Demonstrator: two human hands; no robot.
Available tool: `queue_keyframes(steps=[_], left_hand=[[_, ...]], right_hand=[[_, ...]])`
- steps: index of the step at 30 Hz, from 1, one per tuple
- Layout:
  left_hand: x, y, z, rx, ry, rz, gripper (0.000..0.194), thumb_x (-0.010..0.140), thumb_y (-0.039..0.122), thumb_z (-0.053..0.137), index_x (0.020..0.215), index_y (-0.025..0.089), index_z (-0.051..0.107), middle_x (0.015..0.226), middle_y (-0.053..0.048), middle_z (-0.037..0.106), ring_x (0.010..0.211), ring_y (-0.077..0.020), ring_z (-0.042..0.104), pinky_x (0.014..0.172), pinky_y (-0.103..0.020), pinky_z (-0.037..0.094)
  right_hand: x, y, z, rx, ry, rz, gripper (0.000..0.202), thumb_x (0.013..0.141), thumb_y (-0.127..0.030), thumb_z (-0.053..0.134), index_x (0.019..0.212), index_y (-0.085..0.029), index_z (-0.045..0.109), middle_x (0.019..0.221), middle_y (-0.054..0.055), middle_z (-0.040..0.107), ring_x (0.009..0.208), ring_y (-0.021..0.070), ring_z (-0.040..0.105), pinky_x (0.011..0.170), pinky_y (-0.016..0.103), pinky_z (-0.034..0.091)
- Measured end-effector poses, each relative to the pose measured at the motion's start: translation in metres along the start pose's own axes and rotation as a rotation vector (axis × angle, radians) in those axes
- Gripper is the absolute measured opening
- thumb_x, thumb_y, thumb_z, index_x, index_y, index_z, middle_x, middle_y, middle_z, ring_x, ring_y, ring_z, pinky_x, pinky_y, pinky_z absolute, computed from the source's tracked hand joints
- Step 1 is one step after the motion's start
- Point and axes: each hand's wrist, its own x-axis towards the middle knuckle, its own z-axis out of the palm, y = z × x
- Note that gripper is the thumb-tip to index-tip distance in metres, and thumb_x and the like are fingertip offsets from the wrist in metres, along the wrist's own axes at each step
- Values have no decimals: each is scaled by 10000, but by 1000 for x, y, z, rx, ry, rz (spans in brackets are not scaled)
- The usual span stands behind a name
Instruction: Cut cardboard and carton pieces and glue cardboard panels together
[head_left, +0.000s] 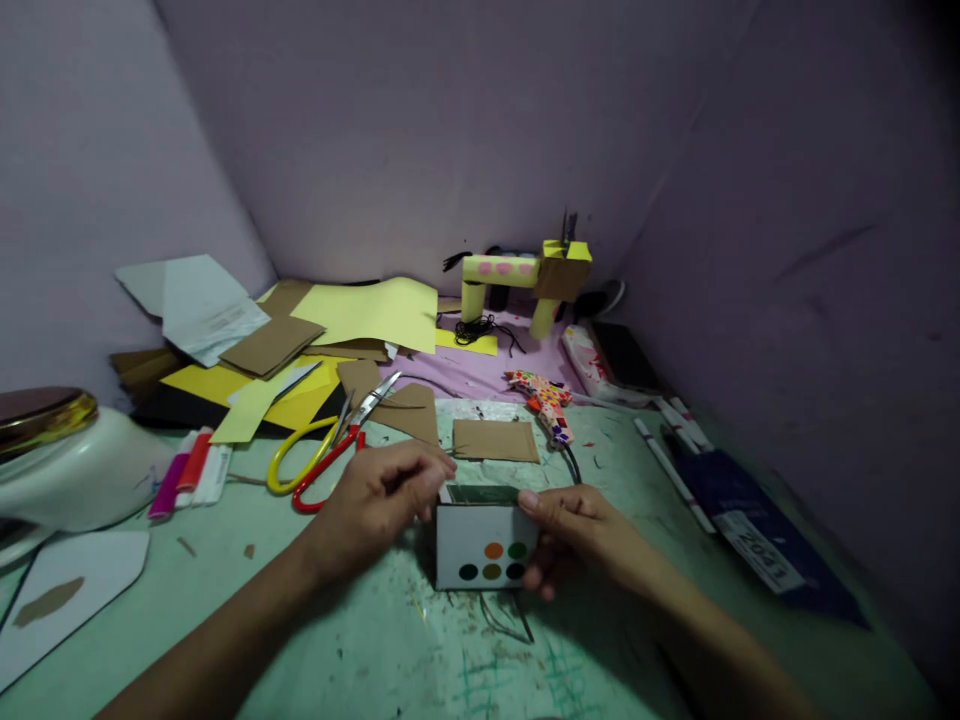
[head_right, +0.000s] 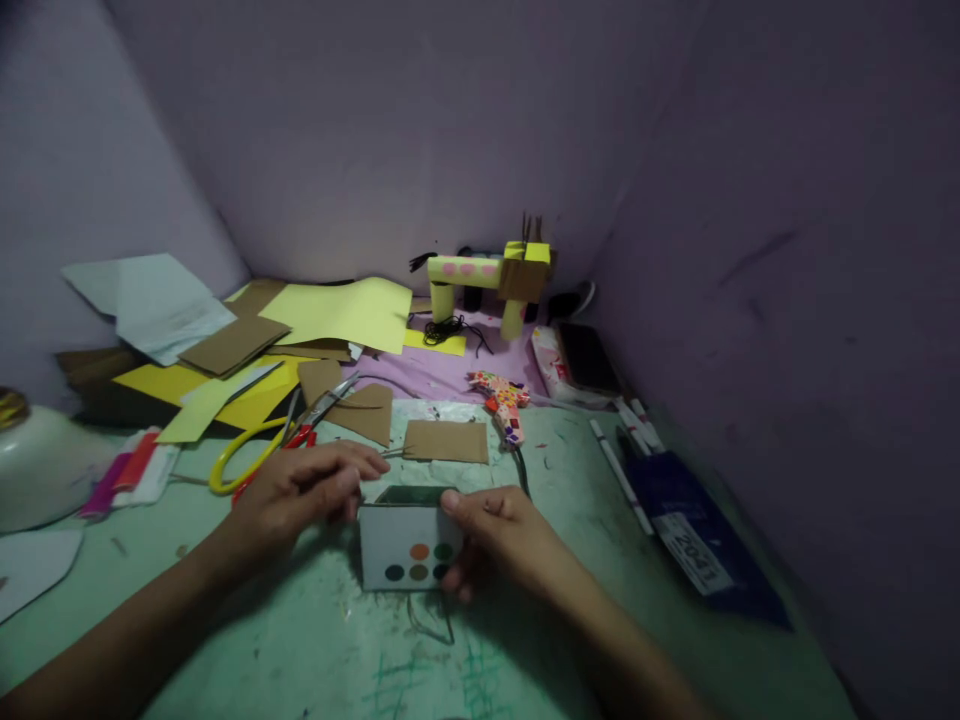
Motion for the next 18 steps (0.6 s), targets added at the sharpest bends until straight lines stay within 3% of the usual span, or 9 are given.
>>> queue_keyframes(steps=[3,7,12,15,18], left_hand=[[7,0,-9,-76,90,-284,278,831,336,449,815,130,634,506,24,551,425,-84,459,442,-206,362],[14,-9,-14,-109,13,-427,173,777,262,470,716,140,578,442,39,504,363,-81,419,386,-196,325],[9,-20,-10,-100,-39,-393,118,688,150,476,746,157,578,555,21,551,418,-110,495,382,-213,372],[4,-22,-5,-26,-41,-266,284,623,60,492,840,175,635,789,-24,665,654,-144,614,530,-230,459],[2,-25,3,83,-19,-186,324,641,87,556,929,199,655,926,-33,691,846,-184,635,644,-243,490]], right_hand=[[2,5,-4,-6,-5,0,495,676,-597,666,662,-102,661,487,72,655,378,115,587,379,198,458],[3,11,-7,-19,17,-24,483,690,-588,664,623,-110,655,455,61,645,360,114,573,377,202,456],[4,14,-6,-34,93,-47,509,681,-625,650,584,-127,608,440,43,626,371,108,547,396,204,420],[2,12,-6,-110,134,-134,470,681,-599,671,587,-147,585,459,20,615,410,93,519,436,200,384],[-3,8,-9,-298,41,-182,370,644,-524,738,646,-167,639,548,12,634,505,120,549,509,230,414]])
